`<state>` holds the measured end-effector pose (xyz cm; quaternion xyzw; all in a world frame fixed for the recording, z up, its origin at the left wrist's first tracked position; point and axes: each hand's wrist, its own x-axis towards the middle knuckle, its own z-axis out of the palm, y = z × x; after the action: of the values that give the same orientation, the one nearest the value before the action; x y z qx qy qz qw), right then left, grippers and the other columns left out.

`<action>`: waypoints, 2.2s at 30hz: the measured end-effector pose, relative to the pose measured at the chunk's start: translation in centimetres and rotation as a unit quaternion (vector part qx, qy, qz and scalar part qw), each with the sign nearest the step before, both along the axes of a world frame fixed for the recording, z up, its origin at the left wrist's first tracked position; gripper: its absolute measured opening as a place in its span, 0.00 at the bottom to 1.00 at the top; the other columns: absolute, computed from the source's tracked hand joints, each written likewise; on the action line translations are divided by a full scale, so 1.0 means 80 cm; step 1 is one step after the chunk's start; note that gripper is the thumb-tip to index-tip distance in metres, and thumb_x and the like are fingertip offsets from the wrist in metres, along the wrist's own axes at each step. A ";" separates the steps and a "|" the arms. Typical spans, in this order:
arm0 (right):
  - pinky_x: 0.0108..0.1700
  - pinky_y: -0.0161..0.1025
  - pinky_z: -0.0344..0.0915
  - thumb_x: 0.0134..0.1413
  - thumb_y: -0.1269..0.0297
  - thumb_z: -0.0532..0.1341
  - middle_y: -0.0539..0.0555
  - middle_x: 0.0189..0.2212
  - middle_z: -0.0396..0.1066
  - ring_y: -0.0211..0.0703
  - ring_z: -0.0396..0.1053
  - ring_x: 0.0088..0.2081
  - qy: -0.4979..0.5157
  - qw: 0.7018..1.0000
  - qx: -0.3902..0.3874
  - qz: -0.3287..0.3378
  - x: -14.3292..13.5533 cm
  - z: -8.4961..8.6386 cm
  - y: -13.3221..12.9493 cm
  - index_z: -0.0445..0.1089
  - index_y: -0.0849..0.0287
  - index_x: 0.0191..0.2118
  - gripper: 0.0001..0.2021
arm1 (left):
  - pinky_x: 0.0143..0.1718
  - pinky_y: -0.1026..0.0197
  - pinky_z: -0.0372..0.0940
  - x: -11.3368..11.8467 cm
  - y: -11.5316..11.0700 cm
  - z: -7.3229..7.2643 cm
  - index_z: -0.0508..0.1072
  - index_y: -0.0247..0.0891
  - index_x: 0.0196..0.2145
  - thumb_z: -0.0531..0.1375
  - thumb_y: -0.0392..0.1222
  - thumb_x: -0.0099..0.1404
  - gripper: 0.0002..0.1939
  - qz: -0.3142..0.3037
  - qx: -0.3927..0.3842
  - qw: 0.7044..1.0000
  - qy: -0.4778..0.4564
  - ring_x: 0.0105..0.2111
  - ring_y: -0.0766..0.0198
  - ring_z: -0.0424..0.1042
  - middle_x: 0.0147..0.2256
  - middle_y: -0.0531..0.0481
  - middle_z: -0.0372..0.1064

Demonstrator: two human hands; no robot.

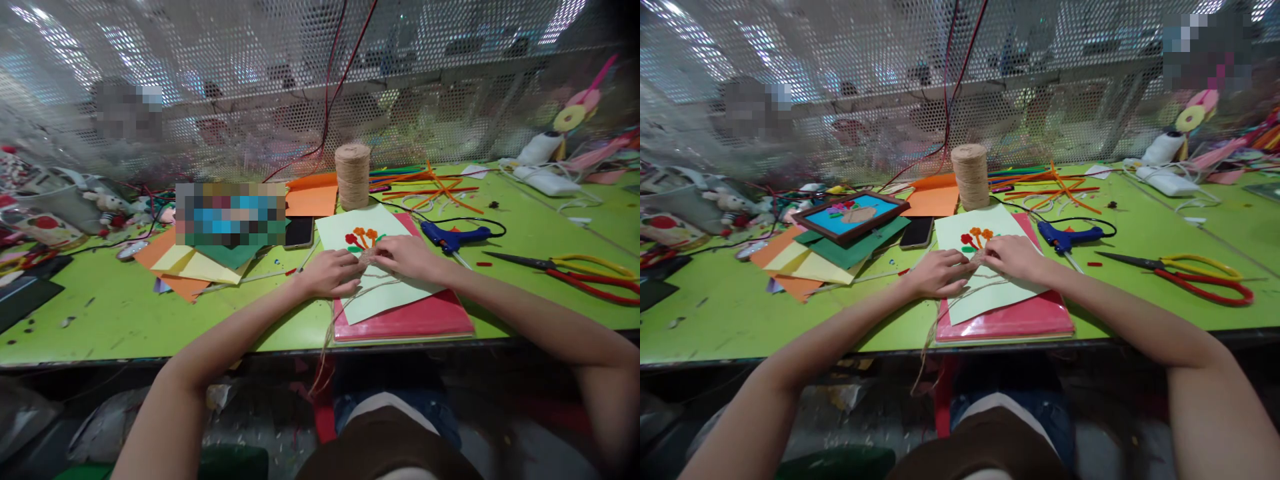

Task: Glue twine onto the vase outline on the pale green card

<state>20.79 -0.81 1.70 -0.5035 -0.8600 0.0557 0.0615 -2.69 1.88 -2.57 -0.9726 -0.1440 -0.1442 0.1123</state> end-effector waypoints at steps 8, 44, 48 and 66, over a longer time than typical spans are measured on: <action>0.36 0.39 0.54 0.65 0.54 0.54 0.58 0.39 0.76 0.47 0.69 0.40 0.002 1.000 0.004 0.005 0.000 -0.001 0.001 0.75 0.59 0.40 0.17 | 0.34 0.58 0.63 0.012 -0.012 0.022 0.75 0.37 0.46 0.47 0.56 0.72 0.25 0.039 -0.042 0.998 0.035 0.38 0.59 0.71 0.41 0.45 0.74; 0.34 0.37 0.58 0.52 0.65 0.60 0.56 0.32 0.75 0.41 0.68 0.32 0.080 0.994 -0.055 -0.044 0.036 0.005 0.021 0.71 0.60 0.33 0.05 | 0.47 0.51 0.60 0.033 0.001 0.004 0.71 0.38 0.53 0.47 0.51 0.72 0.23 0.048 -0.066 0.996 0.034 0.47 0.54 0.65 0.53 0.42 0.68; 0.32 0.35 0.58 0.48 0.67 0.61 0.53 0.29 0.74 0.39 0.66 0.30 0.092 0.992 -0.064 -0.058 0.042 0.010 0.026 0.70 0.59 0.32 0.04 | 0.47 0.51 0.60 0.033 0.001 0.005 0.70 0.38 0.55 0.47 0.50 0.72 0.23 0.055 -0.063 0.996 0.038 0.49 0.53 0.65 0.53 0.43 0.68; 0.32 0.35 0.58 0.48 0.65 0.62 0.52 0.28 0.73 0.39 0.67 0.30 0.105 0.990 -0.077 -0.062 0.046 -0.001 0.030 0.69 0.59 0.32 0.05 | 0.44 0.51 0.58 0.060 0.009 0.010 0.71 0.38 0.55 0.48 0.52 0.71 0.23 0.041 -0.039 0.998 0.039 0.43 0.52 0.65 0.44 0.41 0.71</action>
<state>24.48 1.58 1.65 -0.5506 -0.8089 0.1704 0.1159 2.13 2.64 -1.73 -0.9745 -0.1844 -0.0957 0.0853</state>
